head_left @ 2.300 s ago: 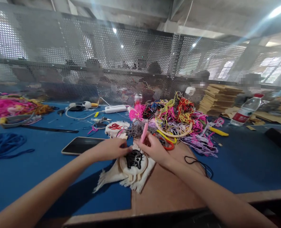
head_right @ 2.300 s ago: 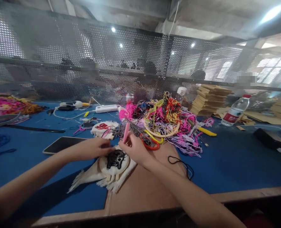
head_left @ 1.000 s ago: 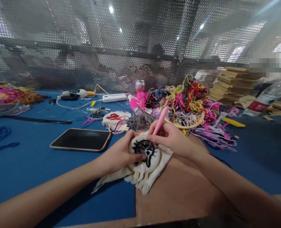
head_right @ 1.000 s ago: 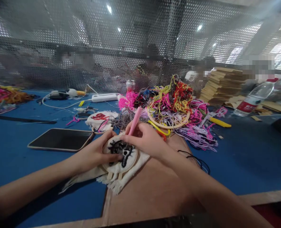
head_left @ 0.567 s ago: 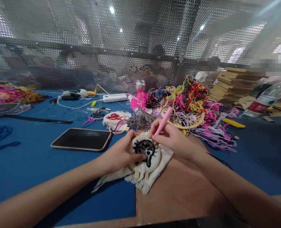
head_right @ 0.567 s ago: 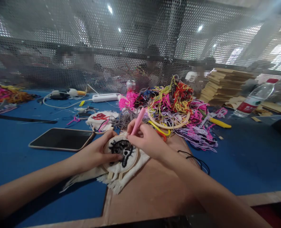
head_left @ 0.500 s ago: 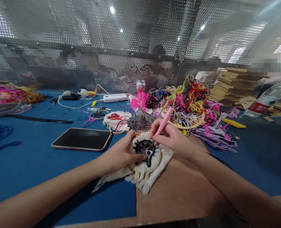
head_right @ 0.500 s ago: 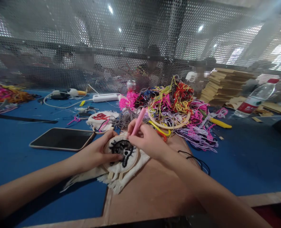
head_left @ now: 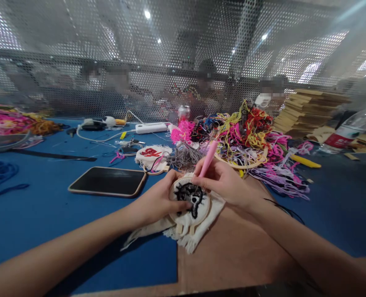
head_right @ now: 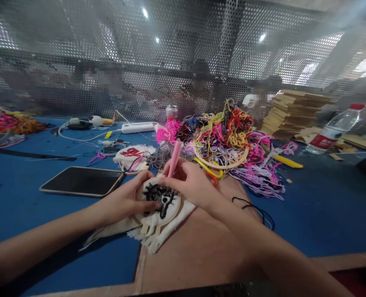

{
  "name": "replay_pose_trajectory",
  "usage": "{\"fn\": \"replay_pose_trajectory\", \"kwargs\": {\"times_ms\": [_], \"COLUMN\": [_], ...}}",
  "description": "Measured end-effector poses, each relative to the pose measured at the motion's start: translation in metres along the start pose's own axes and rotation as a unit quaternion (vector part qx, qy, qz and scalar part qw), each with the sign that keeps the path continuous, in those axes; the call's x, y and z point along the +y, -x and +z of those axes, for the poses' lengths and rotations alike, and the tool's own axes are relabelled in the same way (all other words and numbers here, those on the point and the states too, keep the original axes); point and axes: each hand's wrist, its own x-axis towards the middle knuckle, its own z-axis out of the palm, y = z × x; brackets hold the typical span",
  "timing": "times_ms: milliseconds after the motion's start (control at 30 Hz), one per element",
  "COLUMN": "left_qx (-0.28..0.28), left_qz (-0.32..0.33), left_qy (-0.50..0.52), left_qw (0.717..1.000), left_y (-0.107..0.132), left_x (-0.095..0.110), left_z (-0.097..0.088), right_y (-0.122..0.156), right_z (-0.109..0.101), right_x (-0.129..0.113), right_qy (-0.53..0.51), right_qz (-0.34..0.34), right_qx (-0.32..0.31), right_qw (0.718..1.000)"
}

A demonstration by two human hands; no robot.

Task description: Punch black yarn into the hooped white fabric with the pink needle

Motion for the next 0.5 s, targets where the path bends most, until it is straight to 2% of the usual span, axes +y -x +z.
{"fn": "replay_pose_trajectory", "kwargs": {"times_ms": [367, 500], "left_qx": [0.010, 0.005], "left_qz": [-0.001, 0.002], "left_qy": [-0.026, -0.025], "left_qw": [1.000, 1.000], "left_y": [-0.002, -0.002], "left_x": [0.002, 0.001], "left_z": [-0.001, -0.001], "right_y": [0.001, 0.002], "right_z": [-0.013, -0.015], "right_x": [-0.007, -0.013], "right_qy": [0.078, 0.131], "right_qz": [-0.008, -0.018], "right_qx": [-0.030, -0.062], "right_qw": [0.996, 0.989]}}
